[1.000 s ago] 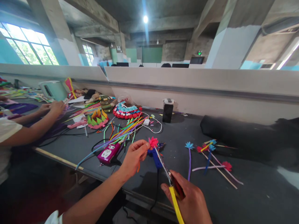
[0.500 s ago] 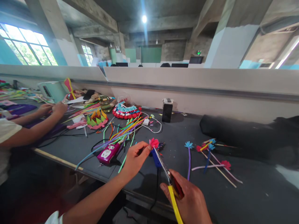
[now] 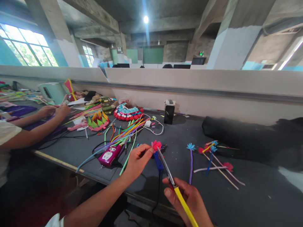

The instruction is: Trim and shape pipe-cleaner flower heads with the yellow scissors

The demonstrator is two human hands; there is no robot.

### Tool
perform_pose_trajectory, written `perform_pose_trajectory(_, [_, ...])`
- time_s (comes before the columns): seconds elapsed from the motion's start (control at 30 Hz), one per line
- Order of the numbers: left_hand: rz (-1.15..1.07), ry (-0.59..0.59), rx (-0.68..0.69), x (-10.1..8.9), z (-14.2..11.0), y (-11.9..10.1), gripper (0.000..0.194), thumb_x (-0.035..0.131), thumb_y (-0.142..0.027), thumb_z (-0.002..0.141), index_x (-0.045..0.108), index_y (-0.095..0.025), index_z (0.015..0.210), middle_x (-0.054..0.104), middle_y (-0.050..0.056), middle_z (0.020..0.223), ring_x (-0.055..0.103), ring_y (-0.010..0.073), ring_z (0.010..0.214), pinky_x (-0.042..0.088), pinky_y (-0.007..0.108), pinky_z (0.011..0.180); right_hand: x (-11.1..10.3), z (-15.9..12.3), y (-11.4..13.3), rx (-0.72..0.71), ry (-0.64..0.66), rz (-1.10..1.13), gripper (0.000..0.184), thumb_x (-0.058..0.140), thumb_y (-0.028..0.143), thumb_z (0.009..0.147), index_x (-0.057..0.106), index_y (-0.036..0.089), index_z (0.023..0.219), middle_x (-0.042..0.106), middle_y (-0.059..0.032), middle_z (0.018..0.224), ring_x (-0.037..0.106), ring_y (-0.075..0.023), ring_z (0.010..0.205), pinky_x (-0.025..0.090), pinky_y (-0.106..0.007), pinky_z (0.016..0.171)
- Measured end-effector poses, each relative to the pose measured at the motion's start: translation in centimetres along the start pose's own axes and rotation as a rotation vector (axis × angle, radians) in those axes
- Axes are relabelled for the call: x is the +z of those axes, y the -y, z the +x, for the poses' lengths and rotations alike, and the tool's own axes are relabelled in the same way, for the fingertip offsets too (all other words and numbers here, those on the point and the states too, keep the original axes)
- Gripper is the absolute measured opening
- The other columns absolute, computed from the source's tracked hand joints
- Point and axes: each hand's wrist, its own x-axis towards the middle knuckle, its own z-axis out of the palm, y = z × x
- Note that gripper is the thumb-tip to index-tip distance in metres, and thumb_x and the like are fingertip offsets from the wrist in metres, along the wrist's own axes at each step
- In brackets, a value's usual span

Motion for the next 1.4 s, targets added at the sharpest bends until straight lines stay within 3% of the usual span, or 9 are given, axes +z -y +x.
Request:
perform_pose_trajectory(0.07, [-0.006,0.0,-0.003,0.0,0.0,0.0,0.025,0.058,-0.034,0.083,0.068,-0.016,0.069,0.055,-0.001,0.061,0.045,0.0121,0.058,0.031,0.023,0.055,0.1,-0.4,0.4,0.123,0.156,0.199,0.05,0.058,0.061,0.083,0.064,0.015,0.103,0.034,0.0106,0.043,0.027,-0.0049,0.035,0.025,-0.017,0.036])
perform_pose_trajectory(0.13, [-0.006,0.005,-0.004,0.0,-0.1,0.0,0.025,0.059,-0.034,0.083,0.068,-0.016,0.07,0.055,0.0,0.061,0.044,0.012,0.058,0.031,0.023,0.055,0.0,-0.5,0.7,0.193,0.253,0.354,0.054,0.055,0.064,0.084,0.059,0.015,0.106,0.031,0.0117,0.042,0.025,-0.0046,0.037,0.023,-0.016,0.037])
perform_pose_trajectory(0.33, [-0.006,0.015,-0.015,0.0,-0.1,0.1,0.026,0.058,-0.036,0.084,0.068,-0.015,0.071,0.052,-0.001,0.061,0.043,0.0117,0.058,0.03,0.023,0.055,0.0,-0.5,1.2,0.307,0.323,0.614,0.055,0.061,0.068,0.076,0.063,0.017,0.096,0.03,0.0118,0.043,0.023,-0.0027,0.035,0.025,-0.015,0.036])
perform_pose_trajectory(0.6, [-0.047,0.039,-0.033,0.0,0.0,0.4,0.028,0.058,-0.038,0.084,0.068,-0.015,0.072,0.053,0.0,0.063,0.043,0.0122,0.06,0.03,0.024,0.056,-0.2,-0.2,1.1,0.336,0.372,0.671,0.056,0.06,0.069,0.076,0.064,0.017,0.096,0.03,0.0114,0.043,0.022,-0.0027,0.034,0.024,-0.015,0.034])
perform_pose_trajectory(0.77, [-0.192,0.051,-0.136,0.0,0.3,0.3,0.029,0.062,-0.041,0.08,0.068,-0.015,0.07,0.049,-0.002,0.057,0.037,0.0103,0.054,0.026,0.024,0.052,0.0,-0.1,0.4,0.157,0.254,0.341,0.057,0.053,0.067,0.083,0.06,0.015,0.107,0.039,0.0089,0.045,0.031,-0.0055,0.036,0.027,-0.017,0.036])
perform_pose_trajectory(0.9, [-0.401,0.071,-0.285,-0.2,0.8,0.7,0.033,0.063,-0.046,0.077,0.068,-0.015,0.067,0.034,-0.006,0.048,0.025,0.0074,0.047,0.016,0.024,0.047,0.4,-0.1,0.6,0.056,0.045,0.089,0.057,0.055,0.065,0.082,0.062,0.014,0.105,0.038,0.0087,0.048,0.03,-0.0059,0.039,0.022,-0.018,0.037])
perform_pose_trajectory(1.07, [-0.571,0.075,-0.351,-0.4,1.2,1.5,0.031,0.067,-0.043,0.076,0.066,-0.013,0.069,0.032,-0.008,0.048,0.021,0.0051,0.045,0.013,0.024,0.045,0.3,0.3,0.0,-0.1,-0.127,-0.138,0.047,0.06,0.06,0.078,0.071,0.018,0.098,0.056,0.0025,0.058,0.051,-0.011,0.047,0.043,-0.02,0.046])
perform_pose_trajectory(1.2, [-0.641,0.064,-0.351,-0.5,1.2,1.7,0.029,0.071,-0.042,0.073,0.065,-0.013,0.07,0.034,-0.008,0.046,0.024,0.0045,0.044,0.015,0.022,0.044,-0.3,0.9,-1.1,-0.255,-0.116,-0.35,0.037,0.061,0.051,0.081,0.072,0.022,0.1,0.072,-0.001,0.074,0.066,-0.0162,0.061,0.053,-0.02,0.058])
perform_pose_trajectory(1.4, [-0.705,0.032,-0.331,-0.5,1.2,1.3,0.025,0.074,-0.037,0.069,0.064,-0.014,0.07,0.047,-0.005,0.049,0.036,0.0057,0.045,0.026,0.021,0.045,-0.6,1.0,-1.4,-0.468,-0.097,-0.563,0.029,0.058,0.041,0.087,0.066,0.022,0.107,0.076,-0.0012,0.083,0.072,-0.0153,0.067,0.055,-0.016,0.061])
